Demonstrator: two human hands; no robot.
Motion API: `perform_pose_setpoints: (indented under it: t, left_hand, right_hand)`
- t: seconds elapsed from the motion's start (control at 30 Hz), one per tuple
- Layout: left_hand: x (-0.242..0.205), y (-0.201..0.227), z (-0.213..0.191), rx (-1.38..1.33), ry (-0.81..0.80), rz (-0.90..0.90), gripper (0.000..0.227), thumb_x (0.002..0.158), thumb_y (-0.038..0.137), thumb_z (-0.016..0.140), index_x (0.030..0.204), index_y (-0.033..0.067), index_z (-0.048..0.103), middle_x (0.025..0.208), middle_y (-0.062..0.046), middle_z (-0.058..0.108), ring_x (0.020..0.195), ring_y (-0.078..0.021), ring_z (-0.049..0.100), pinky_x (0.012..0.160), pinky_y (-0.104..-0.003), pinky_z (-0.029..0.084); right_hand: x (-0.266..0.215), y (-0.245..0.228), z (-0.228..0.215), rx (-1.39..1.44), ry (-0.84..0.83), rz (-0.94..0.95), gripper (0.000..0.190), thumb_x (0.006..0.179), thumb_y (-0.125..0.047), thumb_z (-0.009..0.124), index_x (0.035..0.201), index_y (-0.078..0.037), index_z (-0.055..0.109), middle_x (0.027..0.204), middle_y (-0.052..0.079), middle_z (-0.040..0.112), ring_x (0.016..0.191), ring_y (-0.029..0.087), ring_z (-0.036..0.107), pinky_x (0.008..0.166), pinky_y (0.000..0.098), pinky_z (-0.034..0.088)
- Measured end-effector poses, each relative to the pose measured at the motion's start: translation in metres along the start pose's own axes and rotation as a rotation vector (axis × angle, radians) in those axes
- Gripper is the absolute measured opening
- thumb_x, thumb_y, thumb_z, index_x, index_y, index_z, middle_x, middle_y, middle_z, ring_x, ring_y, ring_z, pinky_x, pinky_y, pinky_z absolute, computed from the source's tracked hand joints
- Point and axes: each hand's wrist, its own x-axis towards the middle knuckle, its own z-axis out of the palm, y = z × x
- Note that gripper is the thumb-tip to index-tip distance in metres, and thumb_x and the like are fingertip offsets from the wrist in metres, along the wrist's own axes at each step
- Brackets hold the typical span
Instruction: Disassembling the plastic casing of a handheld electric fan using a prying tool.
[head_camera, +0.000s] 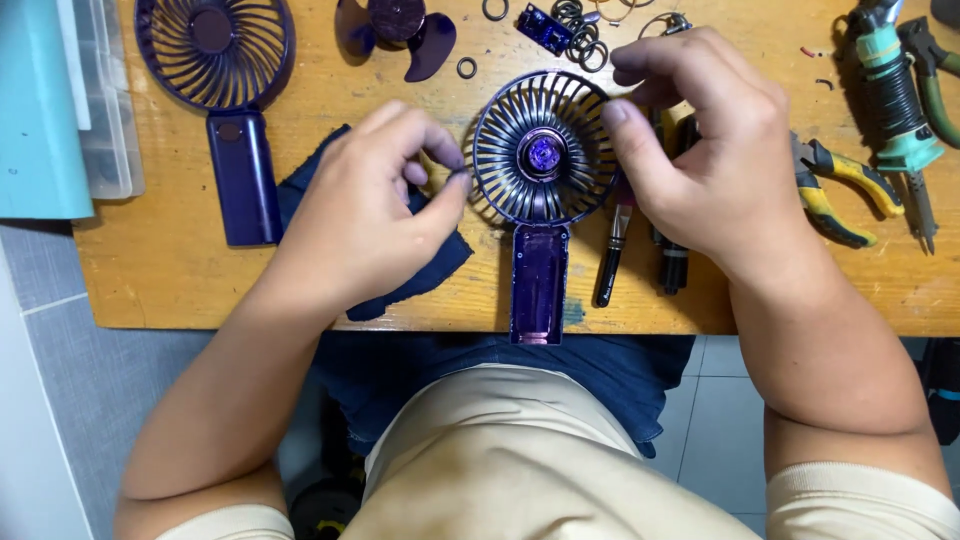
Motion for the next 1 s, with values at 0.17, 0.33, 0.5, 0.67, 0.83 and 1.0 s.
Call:
perform_pose_setpoints:
  t: [0.17, 0.33, 0.5, 0.67, 0.83, 1.0]
  left_hand:
    - [0.012, 0.027, 0.010, -0.203, 0.036, 0.022, 0.011, 0.106, 0.008, 0.086, 0.108, 0.0143, 0.077, 0.082, 0.005, 0.061, 0.068, -0.0044, 0.051, 0.063, -0.022, 0.048]
    - [0.036, 0.033, 0.024, -0.163, 0.013, 0.229, 0.012, 0.103, 0.009, 0.085, 0.107, 0.0141, 0.074, 0.090, 0.004, 0.074, 0.073, -0.0110, 0.061, 0.071, -0.031, 0.054]
    - [0.046, 0.034, 0.014, -0.056, -0.089, 0.237, 0.018, 0.101, 0.021, 0.087, 0.112, 0.0175, 0.073, 0.100, 0.006, 0.077, 0.075, -0.0138, 0.064, 0.075, -0.035, 0.055]
    - [0.045, 0.021, -0.001, 0.263, -0.081, 0.022, 0.032, 0.113, 0.044, 0.077, 0.113, 0.0137, 0.068, 0.099, -0.006, 0.081, 0.085, -0.0365, 0.076, 0.079, -0.057, 0.053]
    - [0.050, 0.023, 0.003, 0.205, -0.265, -0.316, 0.048, 0.109, 0.049, 0.065, 0.144, 0.0167, 0.069, 0.093, -0.002, 0.079, 0.092, -0.0311, 0.077, 0.082, -0.053, 0.055]
    - [0.056, 0.017, 0.008, 0.002, -0.278, -0.383, 0.057, 0.105, 0.043, 0.068, 0.155, 0.0176, 0.070, 0.098, 0.007, 0.076, 0.068, -0.0111, 0.077, 0.070, -0.034, 0.059]
  right_hand:
    - [-0.002, -0.010, 0.000, 0.132, 0.014, -0.031, 0.026, 0.125, -0.003, 0.073, 0.139, 0.019, 0.072, 0.126, 0.031, 0.075, 0.112, 0.041, 0.073, 0.101, 0.0493, 0.058]
    - [0.001, -0.011, 0.007, 0.221, -0.051, -0.054, 0.008, 0.117, 0.004, 0.081, 0.116, 0.010, 0.076, 0.116, 0.025, 0.073, 0.112, 0.040, 0.071, 0.106, 0.0501, 0.051]
    - [0.001, -0.016, 0.003, 0.168, -0.066, 0.027, 0.009, 0.119, -0.001, 0.075, 0.114, 0.005, 0.074, 0.126, 0.023, 0.063, 0.122, 0.039, 0.061, 0.113, 0.0506, 0.046]
    - [-0.004, -0.008, 0.003, -0.008, -0.120, 0.097, 0.011, 0.116, -0.009, 0.082, 0.116, 0.001, 0.082, 0.159, 0.035, 0.053, 0.149, 0.051, 0.046, 0.117, 0.0596, 0.048]
    - [-0.005, -0.007, 0.012, -0.009, -0.172, 0.157, 0.012, 0.114, -0.016, 0.083, 0.118, -0.005, 0.085, 0.170, 0.040, 0.049, 0.157, 0.058, 0.042, 0.120, 0.0682, 0.051]
    - [0.001, -0.010, 0.016, 0.048, -0.182, 0.135, 0.011, 0.116, -0.012, 0.079, 0.115, -0.001, 0.079, 0.160, 0.032, 0.061, 0.151, 0.050, 0.059, 0.126, 0.0607, 0.048]
